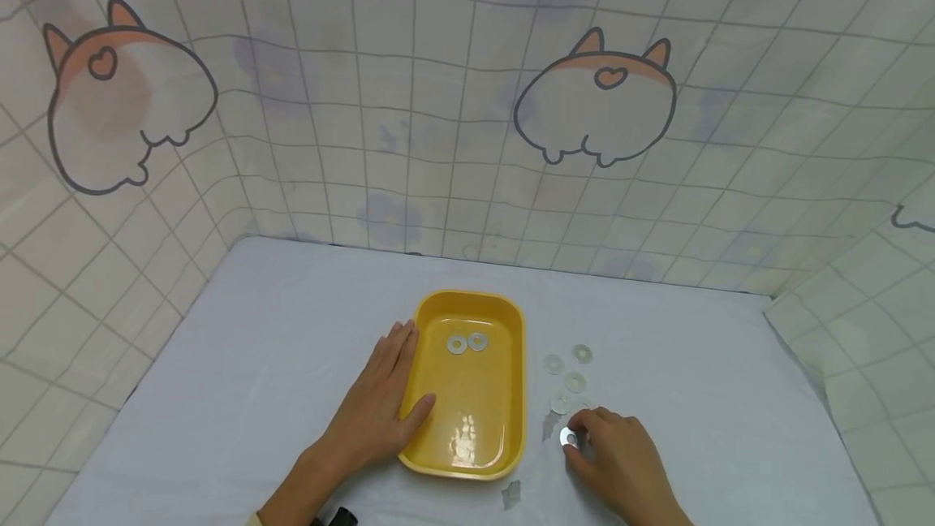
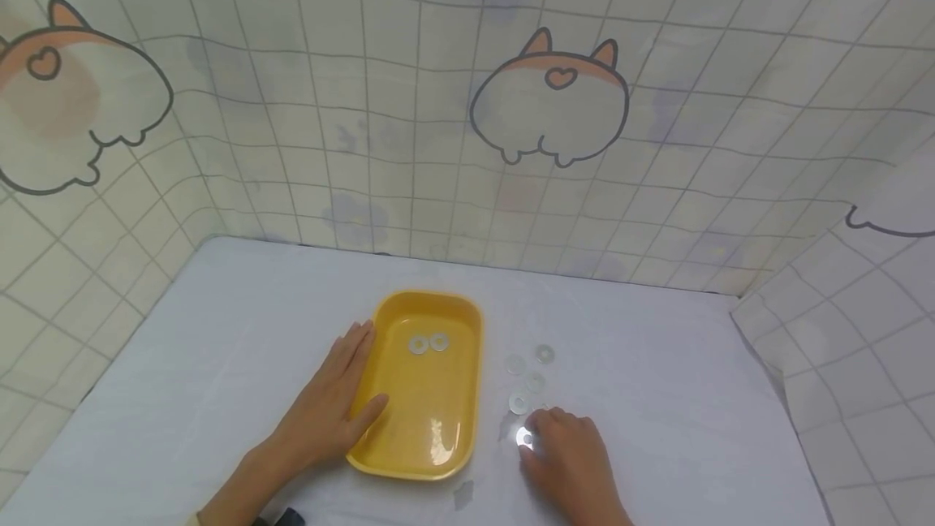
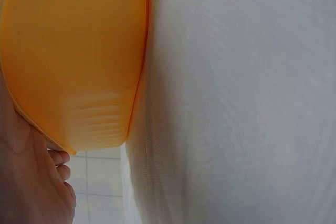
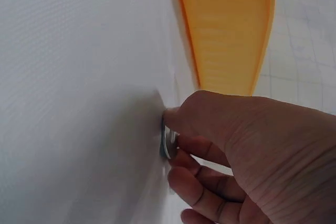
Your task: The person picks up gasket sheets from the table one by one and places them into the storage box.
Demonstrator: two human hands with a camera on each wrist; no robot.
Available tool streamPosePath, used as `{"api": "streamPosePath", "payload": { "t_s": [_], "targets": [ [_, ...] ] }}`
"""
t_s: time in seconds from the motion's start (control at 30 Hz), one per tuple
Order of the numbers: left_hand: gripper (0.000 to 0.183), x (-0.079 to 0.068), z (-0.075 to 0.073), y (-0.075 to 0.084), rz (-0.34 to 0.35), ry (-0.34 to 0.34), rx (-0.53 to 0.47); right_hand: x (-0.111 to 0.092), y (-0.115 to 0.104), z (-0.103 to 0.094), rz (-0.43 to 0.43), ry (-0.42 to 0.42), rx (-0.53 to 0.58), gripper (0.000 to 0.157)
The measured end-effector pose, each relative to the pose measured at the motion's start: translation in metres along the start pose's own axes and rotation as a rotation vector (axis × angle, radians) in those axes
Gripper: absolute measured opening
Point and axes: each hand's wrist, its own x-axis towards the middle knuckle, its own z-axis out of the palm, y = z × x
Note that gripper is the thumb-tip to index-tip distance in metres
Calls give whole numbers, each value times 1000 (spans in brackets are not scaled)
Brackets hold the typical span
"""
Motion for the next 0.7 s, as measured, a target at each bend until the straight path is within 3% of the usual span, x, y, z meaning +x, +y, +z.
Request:
{"api": "streamPosePath", "payload": {
  "t_s": [0.47, 0.7],
  "targets": [
    [89, 0, 0, 0, 14, 8, 10, 4, -14, -5, -19, -9, -122, 17],
    [90, 0, 0, 0, 14, 7, 14, 5, -9, 0, -101, 63, -152, 19]
  ]
}}
